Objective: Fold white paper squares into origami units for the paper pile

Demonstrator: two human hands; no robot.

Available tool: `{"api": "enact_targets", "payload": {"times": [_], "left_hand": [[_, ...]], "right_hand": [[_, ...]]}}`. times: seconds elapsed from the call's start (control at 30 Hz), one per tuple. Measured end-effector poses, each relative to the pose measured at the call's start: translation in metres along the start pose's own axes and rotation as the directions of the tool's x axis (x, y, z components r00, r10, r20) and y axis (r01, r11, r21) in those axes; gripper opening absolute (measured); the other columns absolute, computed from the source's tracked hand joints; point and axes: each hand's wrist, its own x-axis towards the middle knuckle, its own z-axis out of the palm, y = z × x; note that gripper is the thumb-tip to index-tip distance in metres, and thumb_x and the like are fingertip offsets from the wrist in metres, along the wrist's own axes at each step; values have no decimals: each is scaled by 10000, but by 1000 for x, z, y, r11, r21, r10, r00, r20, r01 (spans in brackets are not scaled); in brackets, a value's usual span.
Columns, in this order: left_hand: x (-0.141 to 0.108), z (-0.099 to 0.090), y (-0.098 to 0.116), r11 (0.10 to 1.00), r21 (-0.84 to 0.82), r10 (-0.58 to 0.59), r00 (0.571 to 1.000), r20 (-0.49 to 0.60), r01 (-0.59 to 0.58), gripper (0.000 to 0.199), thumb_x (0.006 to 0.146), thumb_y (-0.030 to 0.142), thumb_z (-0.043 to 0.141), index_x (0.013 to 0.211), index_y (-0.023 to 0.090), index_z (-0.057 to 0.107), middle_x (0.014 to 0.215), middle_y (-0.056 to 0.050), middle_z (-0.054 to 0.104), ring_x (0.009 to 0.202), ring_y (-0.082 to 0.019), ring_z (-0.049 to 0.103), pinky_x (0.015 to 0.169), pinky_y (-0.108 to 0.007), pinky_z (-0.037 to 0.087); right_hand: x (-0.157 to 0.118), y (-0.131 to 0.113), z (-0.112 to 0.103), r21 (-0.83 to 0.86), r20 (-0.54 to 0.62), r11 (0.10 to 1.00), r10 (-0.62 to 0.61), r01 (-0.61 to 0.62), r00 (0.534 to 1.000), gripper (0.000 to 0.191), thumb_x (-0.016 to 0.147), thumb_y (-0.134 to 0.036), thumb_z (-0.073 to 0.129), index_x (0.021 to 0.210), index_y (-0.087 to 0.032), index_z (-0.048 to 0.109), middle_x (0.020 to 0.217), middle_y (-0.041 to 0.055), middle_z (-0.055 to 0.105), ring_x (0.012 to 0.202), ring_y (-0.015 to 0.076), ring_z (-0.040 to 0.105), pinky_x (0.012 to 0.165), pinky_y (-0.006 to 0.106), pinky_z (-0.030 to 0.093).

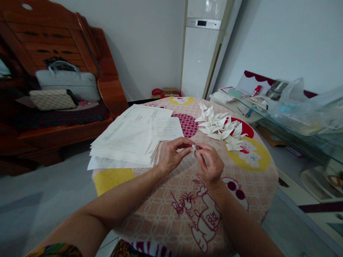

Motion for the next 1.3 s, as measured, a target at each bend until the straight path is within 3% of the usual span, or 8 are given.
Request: {"api": "enact_targets", "payload": {"times": [0.4,0.63,1.07,1.17,1.3], "left_hand": [[-1,1,7,997,-67,-33,999,-15,32,222,816,341,738,915,141,732,881,-70,741,814,-164,699,770,-257,561],[-1,1,13,999,38,-23,997,-67,26,215,800,355,752,840,144,738,808,-56,745,747,-160,692,733,-251,554],[-2,1,3,999,30,-25,995,-92,28,226,785,377,759,763,155,722,775,-51,735,742,-164,682,732,-269,542],[2,-1,2,999,-21,-50,997,-58,48,238,774,378,769,795,149,710,791,-48,720,754,-155,675,744,-265,540],[9,-4,0,990,-118,-73,994,78,82,292,769,407,770,807,137,665,795,-45,689,747,-143,657,735,-259,533]], "right_hand": [[-1,-1,1,16,-23,1000,19,-19,1000,165,903,-121,536,982,-222,640,1045,108,720,976,218,697,840,391,588],[-4,-1,3,73,-41,995,75,-72,996,155,886,-121,564,974,-229,632,1055,101,718,976,219,699,850,395,585],[-4,-1,3,83,-22,995,65,-63,998,175,876,-104,569,970,-237,632,1054,94,721,979,213,695,854,386,575],[-3,-1,3,141,-8,983,122,-120,992,148,873,-127,578,944,-240,642,1060,83,724,982,215,695,868,393,569],[-3,1,4,315,49,901,297,-297,954,70,860,-178,619,881,-234,656,1055,73,729,999,224,693,893,403,561]]}}
